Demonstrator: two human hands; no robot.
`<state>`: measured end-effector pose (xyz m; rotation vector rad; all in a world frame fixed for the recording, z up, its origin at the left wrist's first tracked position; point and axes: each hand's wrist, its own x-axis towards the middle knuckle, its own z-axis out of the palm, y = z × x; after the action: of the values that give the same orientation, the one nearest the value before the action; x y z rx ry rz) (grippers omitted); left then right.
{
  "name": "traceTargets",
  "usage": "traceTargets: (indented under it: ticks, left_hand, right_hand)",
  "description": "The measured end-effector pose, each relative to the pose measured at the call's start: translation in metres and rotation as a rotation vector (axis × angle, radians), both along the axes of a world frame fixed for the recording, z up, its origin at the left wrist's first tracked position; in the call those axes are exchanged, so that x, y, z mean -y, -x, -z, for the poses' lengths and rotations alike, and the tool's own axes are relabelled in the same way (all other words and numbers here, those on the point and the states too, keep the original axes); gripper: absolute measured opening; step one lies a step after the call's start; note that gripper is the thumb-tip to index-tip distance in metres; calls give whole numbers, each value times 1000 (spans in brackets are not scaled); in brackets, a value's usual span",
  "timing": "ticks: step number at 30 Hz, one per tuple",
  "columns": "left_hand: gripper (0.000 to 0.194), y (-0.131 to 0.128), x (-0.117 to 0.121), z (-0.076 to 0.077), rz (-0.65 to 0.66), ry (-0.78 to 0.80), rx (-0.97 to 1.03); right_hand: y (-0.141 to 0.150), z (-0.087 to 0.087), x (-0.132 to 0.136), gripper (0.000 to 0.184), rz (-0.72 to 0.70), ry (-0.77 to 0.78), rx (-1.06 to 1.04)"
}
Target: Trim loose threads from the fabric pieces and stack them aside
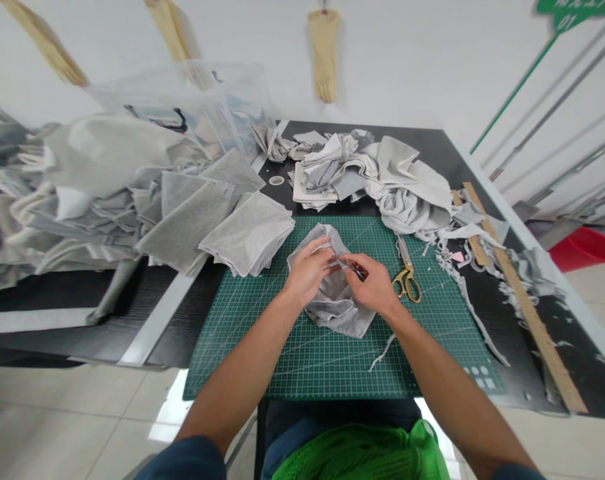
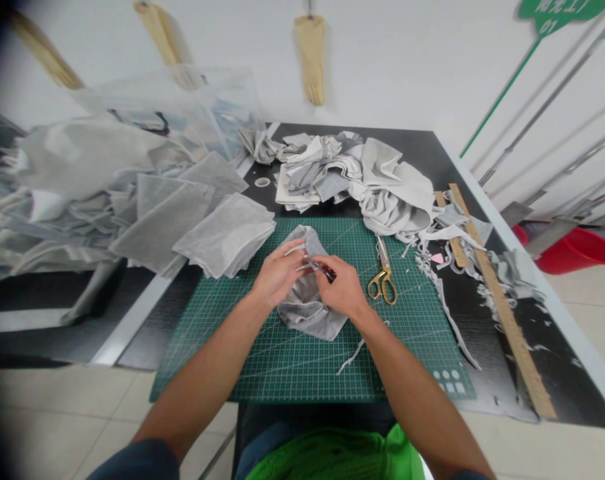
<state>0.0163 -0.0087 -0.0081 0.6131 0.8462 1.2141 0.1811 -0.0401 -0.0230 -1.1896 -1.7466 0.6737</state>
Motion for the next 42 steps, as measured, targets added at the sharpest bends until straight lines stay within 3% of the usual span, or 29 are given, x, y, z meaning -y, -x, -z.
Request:
traceTargets:
  ticks: [4, 7, 10, 14, 18, 21, 26, 28, 31, 33, 39, 42]
  left_hand:
    - [56, 3, -2, 0, -52, -57, -121]
    - [65, 4, 0, -1, 35, -170, -240]
    - [73, 3, 5, 0, 222, -341, -392]
    - [75, 1, 11, 5, 364, -577, -582]
    - [73, -1, 12, 9, 327, -710, -692]
    - [69, -4, 11, 12, 256, -707, -661]
    - [62, -3, 5, 13, 50, -541, -697]
    - [55, 1, 3, 12, 88, -464, -751]
    - [38, 4, 3, 8, 273, -419, -770]
    - [40, 4, 4, 5, 337, -420, -763]
    - [27, -1, 9, 0, 198, -536, -737]
    - [21, -2, 9, 0, 105, -512, -640]
  right_hand:
    - [-1, -9, 3, 30, -146, 150, -122]
    - [-4, -15, 2, 31, 15, 165, -238]
    - [-9, -18, -1, 35, 180, 115, -256]
    - [-12, -15, -6, 42, 137, 146, -181]
    - [-10, -13, -7, 44, 101, 381, -321]
    - [-10, -16, -5, 45, 53, 494, -563]
    - [-13, -21, -5, 41, 68, 442, -801]
    - [-13, -21, -6, 40, 76, 408, -843]
    - [-12, -20, -7, 38, 88, 381, -870]
    - [-10, -19, -7, 37, 96, 375, -883]
    - [-6, -21, -5, 37, 97, 381, -926]
    - [-6, -20, -4, 35, 97, 393, -871]
